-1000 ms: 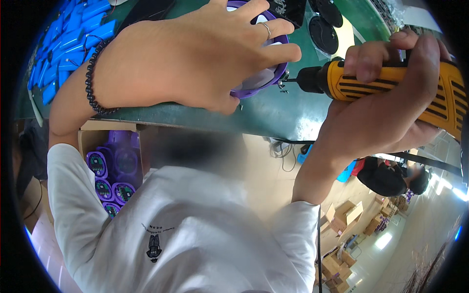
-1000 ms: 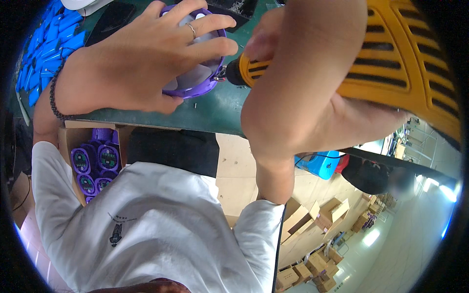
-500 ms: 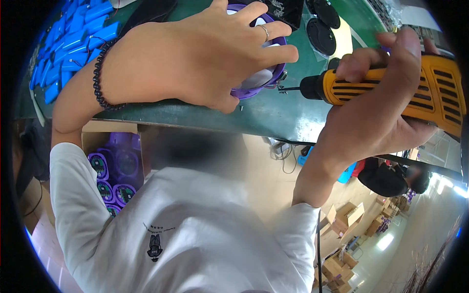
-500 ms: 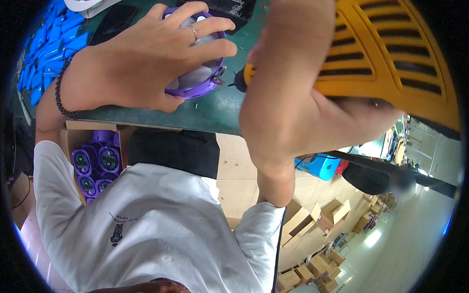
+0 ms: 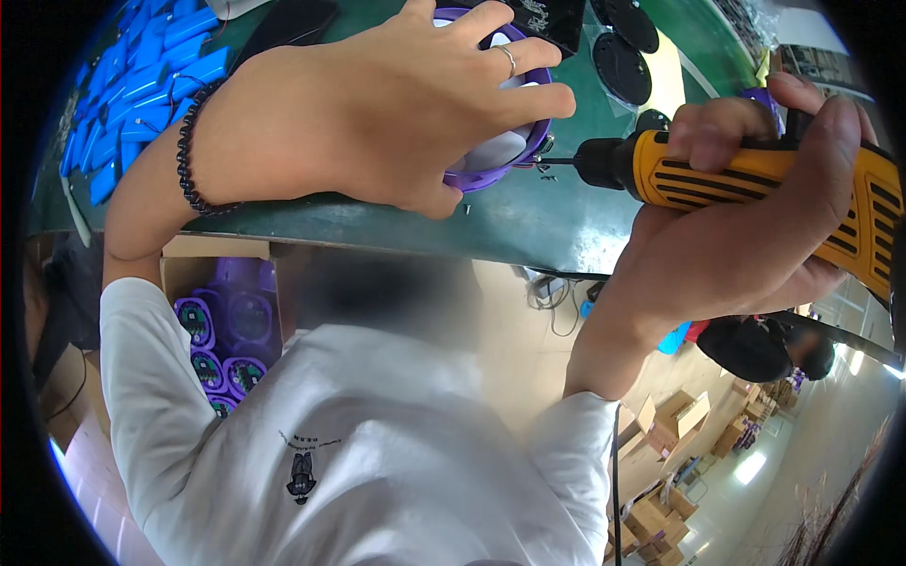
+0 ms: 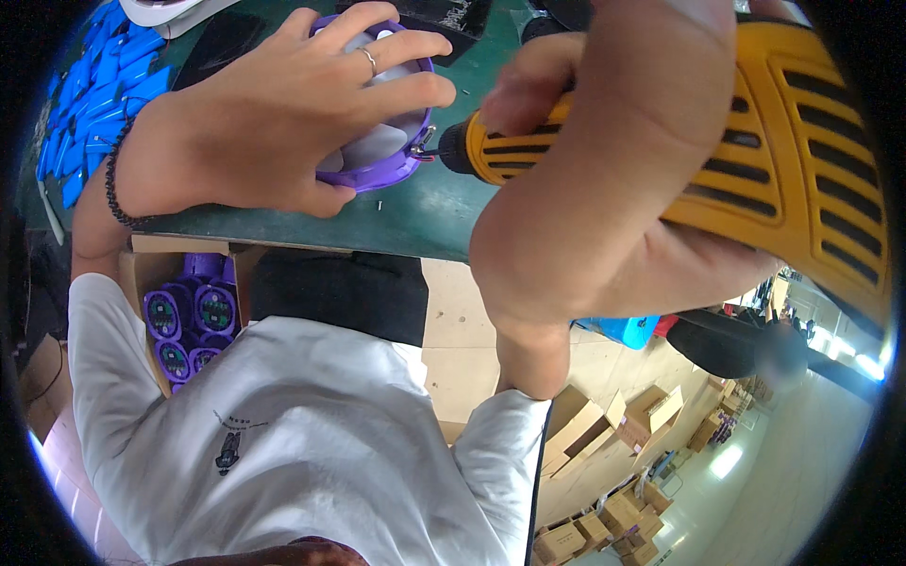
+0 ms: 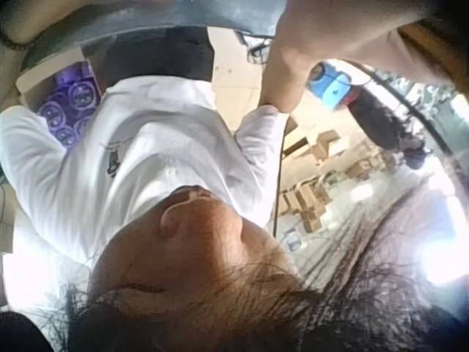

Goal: The recorder is assembling an electronic device, specifically installing a fan into a purple housing using an electric screwdriver.

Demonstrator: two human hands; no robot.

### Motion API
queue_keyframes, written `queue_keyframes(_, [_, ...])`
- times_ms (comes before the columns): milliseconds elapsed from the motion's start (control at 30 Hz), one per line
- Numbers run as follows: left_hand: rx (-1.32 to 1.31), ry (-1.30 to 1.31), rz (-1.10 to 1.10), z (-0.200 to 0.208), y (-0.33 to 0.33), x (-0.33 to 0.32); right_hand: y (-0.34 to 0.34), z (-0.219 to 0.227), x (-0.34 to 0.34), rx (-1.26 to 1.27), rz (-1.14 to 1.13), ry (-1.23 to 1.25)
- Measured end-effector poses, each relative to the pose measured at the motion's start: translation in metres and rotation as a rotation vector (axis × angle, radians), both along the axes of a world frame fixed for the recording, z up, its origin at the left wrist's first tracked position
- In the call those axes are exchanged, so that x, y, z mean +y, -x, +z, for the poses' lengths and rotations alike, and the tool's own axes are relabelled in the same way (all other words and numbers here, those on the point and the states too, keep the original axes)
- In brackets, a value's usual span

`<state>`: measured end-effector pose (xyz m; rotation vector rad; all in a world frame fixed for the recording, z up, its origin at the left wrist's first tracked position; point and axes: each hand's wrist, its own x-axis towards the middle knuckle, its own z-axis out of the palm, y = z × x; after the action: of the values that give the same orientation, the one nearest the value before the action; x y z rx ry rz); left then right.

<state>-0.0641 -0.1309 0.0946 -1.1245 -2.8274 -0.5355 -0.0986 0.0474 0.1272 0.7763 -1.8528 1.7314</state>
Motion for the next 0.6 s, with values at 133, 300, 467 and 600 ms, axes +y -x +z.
queue_keyframes(133, [-0.01, -0.026, -0.007, -0.001, 0.001, 0.003, 0.001, 0.001, 0.002, -0.015, 0.023, 0.001])
queue_keyframes(300, [0.153, -0.049, -0.022, -0.022, -0.004, -0.004, -0.011, 0.0, -0.023, 0.027, -0.087, 0.061])
queue_keyframes(467, [-0.08, -0.002, -0.004, 0.002, 0.002, 0.002, -0.009, -0.004, -0.023, 0.046, -0.102, 0.088])
queue_keyframes(600, [-0.221, 0.047, 0.01, 0.019, 0.005, 0.005, -0.002, -0.01, -0.013, 0.06, -0.09, 0.11])
